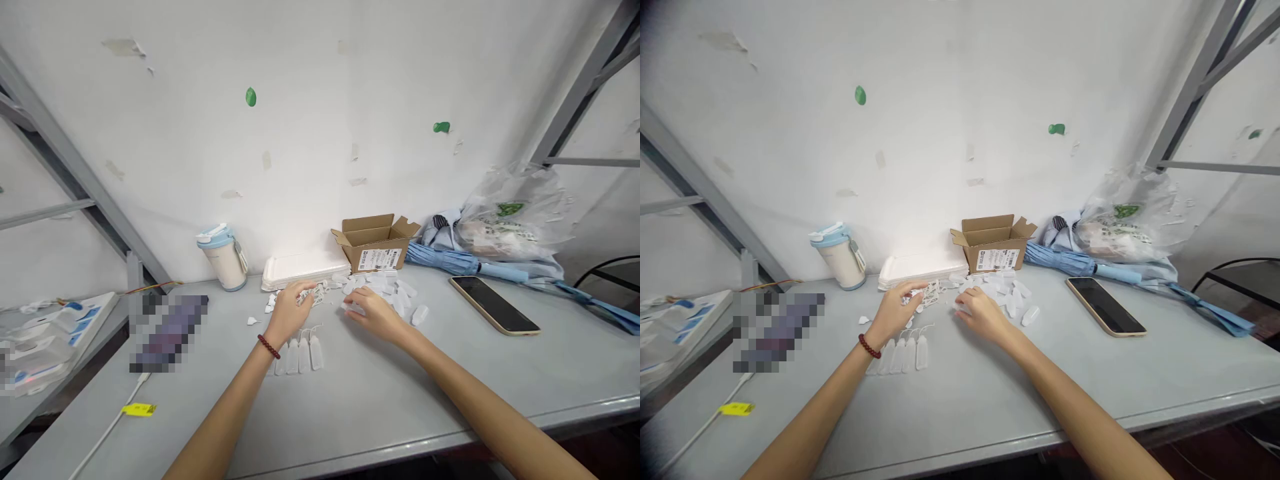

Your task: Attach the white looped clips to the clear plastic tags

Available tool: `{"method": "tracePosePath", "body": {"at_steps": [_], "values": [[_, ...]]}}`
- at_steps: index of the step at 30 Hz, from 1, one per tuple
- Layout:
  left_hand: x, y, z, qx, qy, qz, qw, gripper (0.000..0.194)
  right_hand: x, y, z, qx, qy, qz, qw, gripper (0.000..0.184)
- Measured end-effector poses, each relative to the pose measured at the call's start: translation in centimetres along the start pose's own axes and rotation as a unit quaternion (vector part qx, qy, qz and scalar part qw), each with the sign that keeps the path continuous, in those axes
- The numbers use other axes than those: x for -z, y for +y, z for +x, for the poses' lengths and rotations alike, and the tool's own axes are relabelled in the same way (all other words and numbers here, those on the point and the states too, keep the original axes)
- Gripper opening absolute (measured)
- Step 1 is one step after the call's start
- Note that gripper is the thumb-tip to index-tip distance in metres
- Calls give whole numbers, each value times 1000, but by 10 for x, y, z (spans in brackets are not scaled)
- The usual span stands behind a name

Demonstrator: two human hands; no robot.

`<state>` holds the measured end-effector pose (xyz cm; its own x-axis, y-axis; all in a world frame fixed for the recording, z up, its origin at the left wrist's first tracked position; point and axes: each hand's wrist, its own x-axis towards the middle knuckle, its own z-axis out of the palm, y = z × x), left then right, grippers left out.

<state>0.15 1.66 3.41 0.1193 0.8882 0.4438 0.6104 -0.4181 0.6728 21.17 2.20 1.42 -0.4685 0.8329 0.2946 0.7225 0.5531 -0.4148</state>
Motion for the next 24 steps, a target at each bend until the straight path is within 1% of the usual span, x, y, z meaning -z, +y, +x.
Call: {"method": "tracePosePath", "body": {"at_steps": [3, 5, 6, 8, 11, 14, 16, 18, 20, 24], "values": [[5, 12, -4, 72, -46, -86, 993, 22, -8, 4, 2, 15, 62, 91, 994, 15], [6, 17, -7, 87, -65, -110, 988, 22, -11, 4, 3, 14, 78, 131, 988, 14], [5, 18, -8, 82, -66, -110, 988, 21, -12, 3, 3, 13, 83, 144, 986, 14], [2, 17, -10, 52, -58, -86, 993, 20, -13, 0, 2, 9, 89, 161, 983, 13], [-5, 13, -13, -35, -33, -7, 999, 19, -13, -6, 1, 2, 95, 175, 980, 14], [-9, 8, -15, -137, -13, 83, 987, 19, -15, -10, 0, 3, 103, 173, 979, 16], [-11, 8, -16, -185, -11, 122, 975, 20, -16, -11, 0, 9, 105, 169, 980, 15], [-11, 9, -18, -212, -17, 138, 967, 21, -17, -11, -1, 18, 107, 164, 980, 15], [-12, 11, -19, -223, -22, 137, 965, 21, -18, -11, -1, 31, 111, 155, 981, 14], [-14, 11, -20, -211, -11, 100, 972, 22, -20, -10, -1, 56, 123, 135, 982, 13]]}}
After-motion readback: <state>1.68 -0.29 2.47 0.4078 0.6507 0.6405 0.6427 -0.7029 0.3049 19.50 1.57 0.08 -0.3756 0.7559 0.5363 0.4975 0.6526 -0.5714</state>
